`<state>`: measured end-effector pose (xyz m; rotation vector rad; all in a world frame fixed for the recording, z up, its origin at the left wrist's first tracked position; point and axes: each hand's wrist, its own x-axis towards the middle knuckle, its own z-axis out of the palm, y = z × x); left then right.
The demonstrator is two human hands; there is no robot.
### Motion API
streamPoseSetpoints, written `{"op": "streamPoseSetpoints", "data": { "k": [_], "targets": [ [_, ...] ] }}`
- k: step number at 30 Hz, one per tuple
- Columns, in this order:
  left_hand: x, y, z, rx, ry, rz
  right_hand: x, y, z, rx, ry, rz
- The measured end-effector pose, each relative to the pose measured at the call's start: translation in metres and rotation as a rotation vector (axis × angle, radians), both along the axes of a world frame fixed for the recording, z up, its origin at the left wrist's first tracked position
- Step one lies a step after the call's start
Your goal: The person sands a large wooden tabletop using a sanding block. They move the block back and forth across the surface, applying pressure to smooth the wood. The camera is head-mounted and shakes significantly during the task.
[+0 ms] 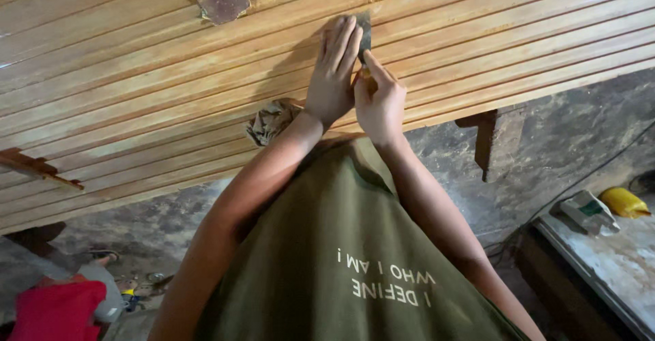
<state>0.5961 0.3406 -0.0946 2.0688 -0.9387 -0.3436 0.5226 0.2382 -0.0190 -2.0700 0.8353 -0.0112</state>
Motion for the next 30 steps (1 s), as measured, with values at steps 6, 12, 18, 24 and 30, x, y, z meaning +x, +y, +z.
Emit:
{"op": "streamPoseSetpoints", "data": {
  "k": [6, 12, 18, 24, 30],
  "targets": [
    [0.002, -0.010, 0.011, 0.078, -0.019, -0.010, 0.000, -0.009, 0.002, -0.055, -0.169, 0.062],
    [0.000, -0.016, 0.022, 0.093, -0.022, 0.034, -0.002, -0.017, 0.005, -0.024, -0.168, 0.117],
    [-0.009, -0.017, 0.030, 0.109, -0.064, 0.074, -0.005, -0.023, 0.004, -0.021, -0.123, 0.148],
    [-0.005, -0.016, 0.035, 0.132, -0.040, 0.094, -0.002, -0.023, 0.004, -0.037, -0.159, 0.184],
    [-0.008, 0.027, 0.034, 0.116, -0.053, 0.107, 0.001, 0.007, 0.018, 0.018, -0.210, 0.250]
  ]
}}
